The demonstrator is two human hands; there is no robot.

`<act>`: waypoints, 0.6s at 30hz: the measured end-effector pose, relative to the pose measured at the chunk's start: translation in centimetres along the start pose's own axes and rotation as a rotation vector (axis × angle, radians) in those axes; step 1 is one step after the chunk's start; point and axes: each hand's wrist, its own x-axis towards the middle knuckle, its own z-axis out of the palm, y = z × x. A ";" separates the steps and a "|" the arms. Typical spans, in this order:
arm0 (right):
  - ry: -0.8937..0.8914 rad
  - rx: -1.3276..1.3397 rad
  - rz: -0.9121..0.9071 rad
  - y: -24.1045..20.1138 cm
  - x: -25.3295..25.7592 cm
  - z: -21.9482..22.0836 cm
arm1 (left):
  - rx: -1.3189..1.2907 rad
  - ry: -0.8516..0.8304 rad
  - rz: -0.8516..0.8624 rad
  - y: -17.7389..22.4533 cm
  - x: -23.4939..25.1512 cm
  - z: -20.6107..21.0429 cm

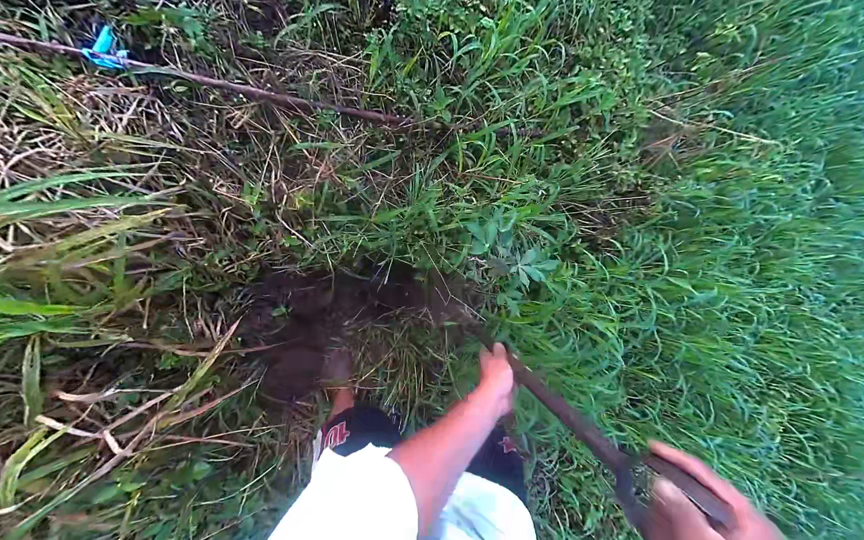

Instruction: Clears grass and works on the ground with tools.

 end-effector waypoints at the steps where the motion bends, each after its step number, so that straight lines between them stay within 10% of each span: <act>1: 0.067 -0.112 -0.048 4.3 4.8 4.5 | 0.021 0.064 -0.012 0.5 3.7 -1.3; 4: 0.084 -0.293 -0.101 10.3 17.2 8.7 | 0.033 0.081 0.041 4.0 9.7 -2.1; 10: 0.090 -0.263 -0.014 15.8 26.5 -0.8 | -0.002 0.047 0.013 3.4 13.5 3.2; 18: 0.023 0.013 -0.028 16.3 13.4 9.0 | 0.049 0.378 -0.006 1.8 18.8 -0.3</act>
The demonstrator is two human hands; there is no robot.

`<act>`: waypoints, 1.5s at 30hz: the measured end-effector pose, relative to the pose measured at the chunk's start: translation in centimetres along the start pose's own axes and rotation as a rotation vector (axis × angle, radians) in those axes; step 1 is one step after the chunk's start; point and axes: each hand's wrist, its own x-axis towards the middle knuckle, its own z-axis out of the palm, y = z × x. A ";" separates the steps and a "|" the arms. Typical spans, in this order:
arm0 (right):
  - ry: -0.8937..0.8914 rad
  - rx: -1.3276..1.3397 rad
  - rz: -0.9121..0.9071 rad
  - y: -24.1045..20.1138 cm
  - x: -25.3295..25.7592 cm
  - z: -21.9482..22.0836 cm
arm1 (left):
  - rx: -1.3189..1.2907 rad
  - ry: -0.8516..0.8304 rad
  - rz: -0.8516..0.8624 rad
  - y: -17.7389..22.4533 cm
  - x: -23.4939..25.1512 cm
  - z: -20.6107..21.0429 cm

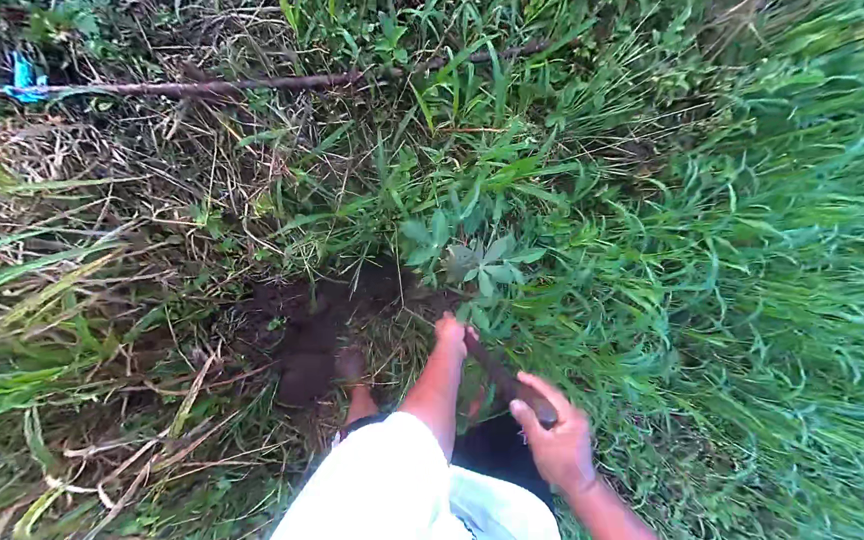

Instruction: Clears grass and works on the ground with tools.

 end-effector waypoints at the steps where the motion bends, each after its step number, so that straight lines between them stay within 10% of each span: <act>1: 0.012 0.002 -0.015 0.7 -0.7 0.3 | 0.036 0.013 0.022 -0.3 0.1 0.0; 10: -0.001 0.027 0.045 12.8 12.4 -9.4 | 0.414 0.238 0.167 -2.8 4.5 12.7; 16: 0.029 0.096 0.057 14.2 6.1 -4.6 | 0.542 0.321 0.158 -4.5 7.8 8.4; 20: 0.004 0.169 0.013 21.1 8.4 -7.3 | 1.376 0.307 0.137 -5.3 9.4 12.1; 25: 0.067 0.103 0.022 25.3 9.2 -9.1 | 1.598 0.327 0.154 -7.2 10.0 13.8; 30: 0.208 -0.030 0.175 34.9 12.7 -11.6 | 1.551 0.321 0.247 -10.6 12.6 18.3; 33: 0.216 0.059 0.256 37.4 13.4 -11.2 | 0.750 0.340 0.279 -12.5 15.5 16.8; 37: 0.278 0.161 0.291 30.8 9.8 -8.9 | -0.264 -0.018 0.134 -8.9 18.3 10.5; 45: 0.339 0.128 0.376 18.6 2.8 -6.9 | -0.102 -0.154 0.065 -5.9 12.8 2.5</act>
